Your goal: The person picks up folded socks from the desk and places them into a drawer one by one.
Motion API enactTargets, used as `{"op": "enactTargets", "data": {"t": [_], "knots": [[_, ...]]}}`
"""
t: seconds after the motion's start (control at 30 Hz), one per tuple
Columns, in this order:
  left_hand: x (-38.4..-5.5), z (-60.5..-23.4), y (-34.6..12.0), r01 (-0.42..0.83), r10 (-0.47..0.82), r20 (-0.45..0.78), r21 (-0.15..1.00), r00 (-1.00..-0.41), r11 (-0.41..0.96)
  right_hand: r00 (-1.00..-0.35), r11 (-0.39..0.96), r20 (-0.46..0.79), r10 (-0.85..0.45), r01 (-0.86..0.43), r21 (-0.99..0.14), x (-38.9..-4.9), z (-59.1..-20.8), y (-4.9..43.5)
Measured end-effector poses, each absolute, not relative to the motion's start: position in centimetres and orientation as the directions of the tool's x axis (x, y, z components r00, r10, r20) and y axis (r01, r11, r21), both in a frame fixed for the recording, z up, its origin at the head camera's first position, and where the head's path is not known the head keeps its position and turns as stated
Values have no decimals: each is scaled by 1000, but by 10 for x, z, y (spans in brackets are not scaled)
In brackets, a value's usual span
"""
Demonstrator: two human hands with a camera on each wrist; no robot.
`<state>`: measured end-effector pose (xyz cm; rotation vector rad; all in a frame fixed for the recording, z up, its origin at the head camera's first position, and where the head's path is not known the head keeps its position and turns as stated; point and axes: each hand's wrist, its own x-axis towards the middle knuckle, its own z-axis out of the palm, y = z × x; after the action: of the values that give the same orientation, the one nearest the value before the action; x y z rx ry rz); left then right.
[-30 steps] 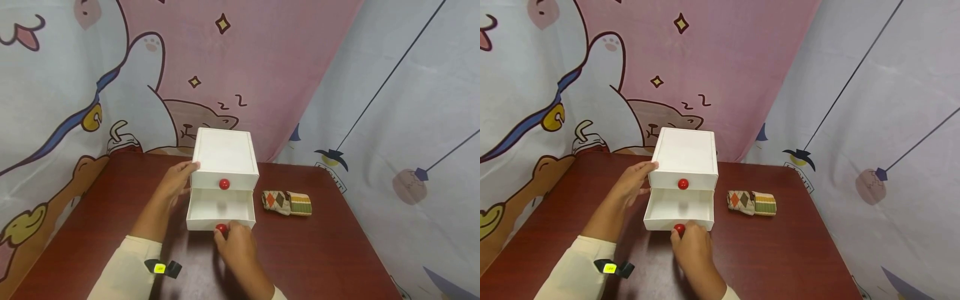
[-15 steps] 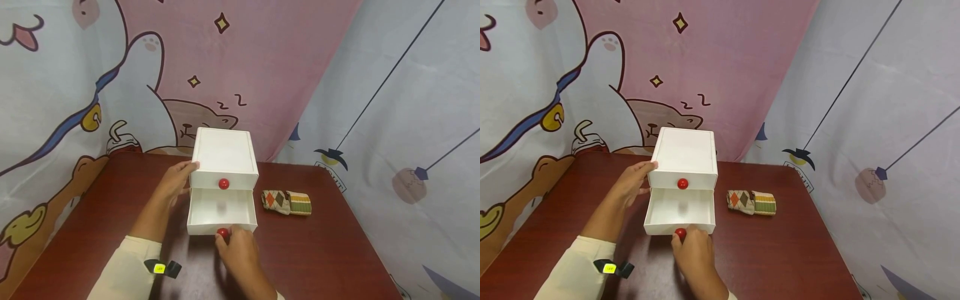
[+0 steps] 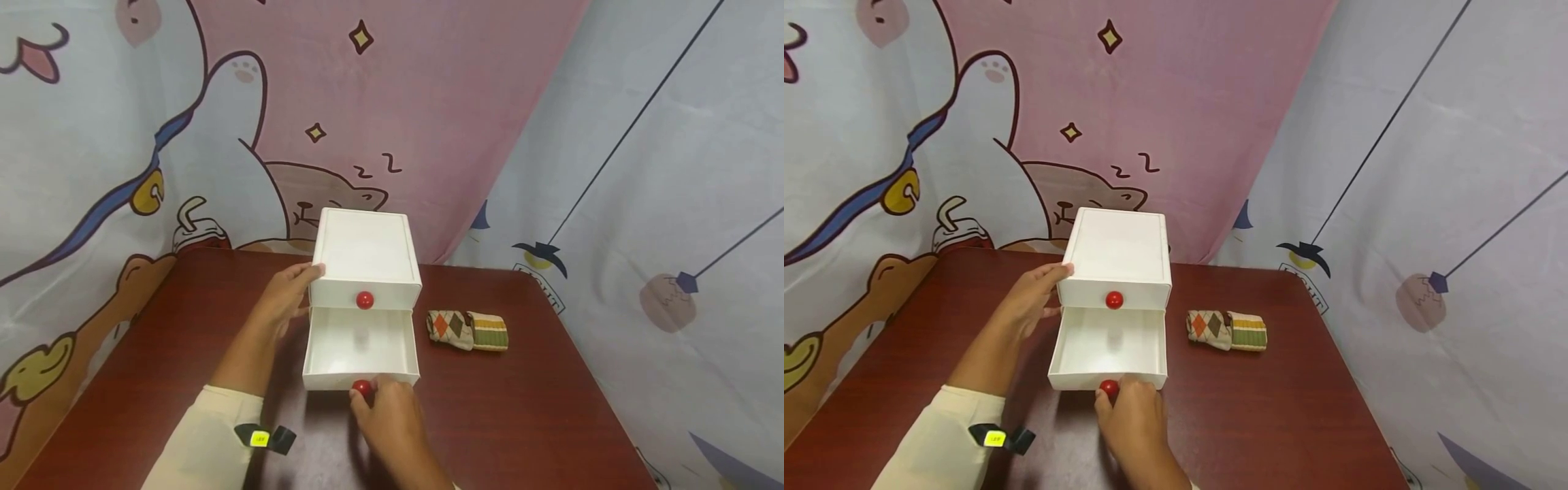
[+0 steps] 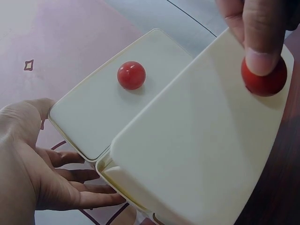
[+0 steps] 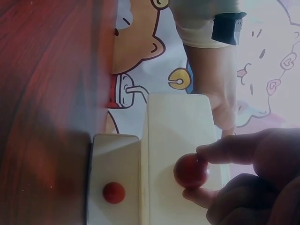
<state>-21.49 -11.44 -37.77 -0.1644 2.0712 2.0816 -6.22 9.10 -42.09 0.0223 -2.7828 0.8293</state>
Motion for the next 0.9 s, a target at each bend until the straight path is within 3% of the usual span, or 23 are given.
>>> {"op": "enactTargets", "data": {"t": [0.57,0.7,0.9], "knots": [[-214,-376,-115,-221,60,-220,975,-974,-1,-984,831,179,20,-83,-550,-56,-408,106],[-214,-376,-115,-227,57,-226,974,-972,-4,-976,836,211,44,-80,-542,-55,-399,114],[-215,-377,-115,-220,64,-219,976,-974,-11,-950,770,292,111,-104,-630,-61,-386,131]]}}
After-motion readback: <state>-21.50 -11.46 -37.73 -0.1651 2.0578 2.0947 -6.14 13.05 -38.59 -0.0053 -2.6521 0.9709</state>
